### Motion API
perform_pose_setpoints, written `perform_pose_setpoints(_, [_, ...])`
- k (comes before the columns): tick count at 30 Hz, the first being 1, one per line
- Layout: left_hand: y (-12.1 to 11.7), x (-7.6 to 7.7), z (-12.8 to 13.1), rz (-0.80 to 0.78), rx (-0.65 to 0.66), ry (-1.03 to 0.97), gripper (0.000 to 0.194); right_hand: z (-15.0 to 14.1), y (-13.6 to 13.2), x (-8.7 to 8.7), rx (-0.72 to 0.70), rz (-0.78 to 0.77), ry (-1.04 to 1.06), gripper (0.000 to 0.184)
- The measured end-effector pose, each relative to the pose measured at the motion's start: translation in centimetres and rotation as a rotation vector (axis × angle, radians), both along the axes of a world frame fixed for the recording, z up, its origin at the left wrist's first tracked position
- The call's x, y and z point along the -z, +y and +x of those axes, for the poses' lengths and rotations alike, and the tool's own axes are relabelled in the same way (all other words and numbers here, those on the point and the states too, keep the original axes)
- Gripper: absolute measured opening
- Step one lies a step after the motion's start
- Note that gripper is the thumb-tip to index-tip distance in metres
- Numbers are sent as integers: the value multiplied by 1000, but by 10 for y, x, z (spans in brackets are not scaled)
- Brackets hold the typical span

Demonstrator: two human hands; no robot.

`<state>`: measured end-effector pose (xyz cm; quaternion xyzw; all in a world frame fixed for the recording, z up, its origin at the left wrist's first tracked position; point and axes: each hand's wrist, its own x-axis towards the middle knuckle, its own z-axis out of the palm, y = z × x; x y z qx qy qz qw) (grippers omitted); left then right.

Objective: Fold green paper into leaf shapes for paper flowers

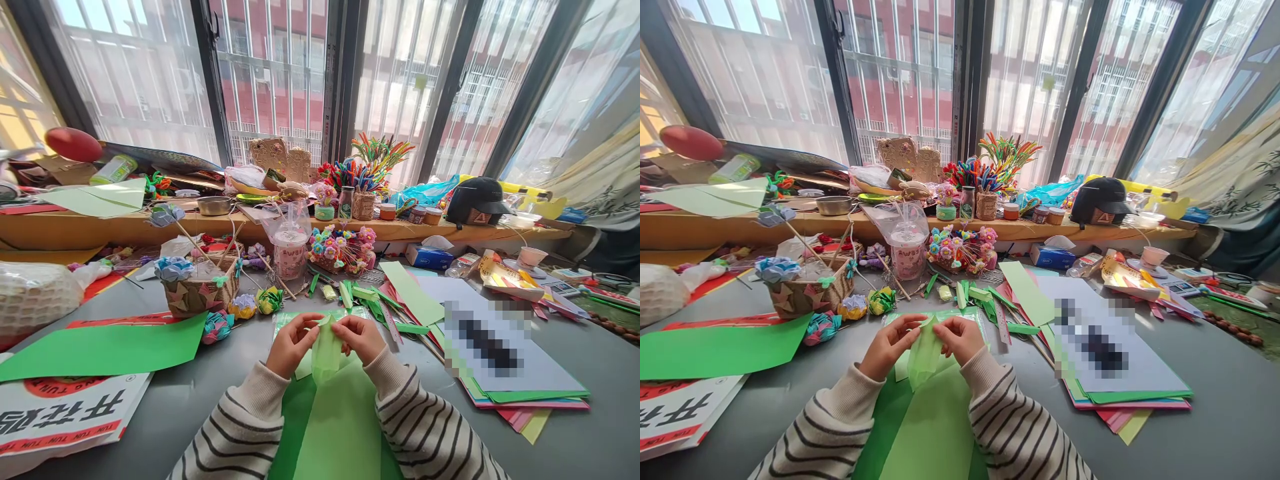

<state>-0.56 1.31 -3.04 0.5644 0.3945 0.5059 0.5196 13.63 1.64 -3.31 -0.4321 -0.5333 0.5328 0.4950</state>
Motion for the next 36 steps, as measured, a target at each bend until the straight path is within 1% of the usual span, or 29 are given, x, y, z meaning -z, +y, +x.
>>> perform_pose_setpoints(5, [-2,-4,1,9,-6,87,29,-1,-1,0,-41,-14,-11,29])
perform_pose_setpoints(9, [-1,-4,0,20,-42,143,22,-1,-1,1,-30,22,-48,28])
perform_pose_setpoints(13, [1,-2,-1,-13,-83,138,21,1,-2,3,-4,161,-159,27])
perform_pose_setpoints(16, [1,-2,-1,-71,-52,89,23,2,-3,4,13,257,-239,26])
perform_pose_setpoints(23, [1,-2,0,-125,-52,39,29,1,-4,4,10,354,-344,22])
perform_pose_setpoints(28, [3,0,0,-177,-40,-52,28,0,-7,1,52,493,-443,22])
perform_pose_setpoints(36, [3,3,-1,-182,-65,-80,23,-2,-8,1,73,666,-650,25])
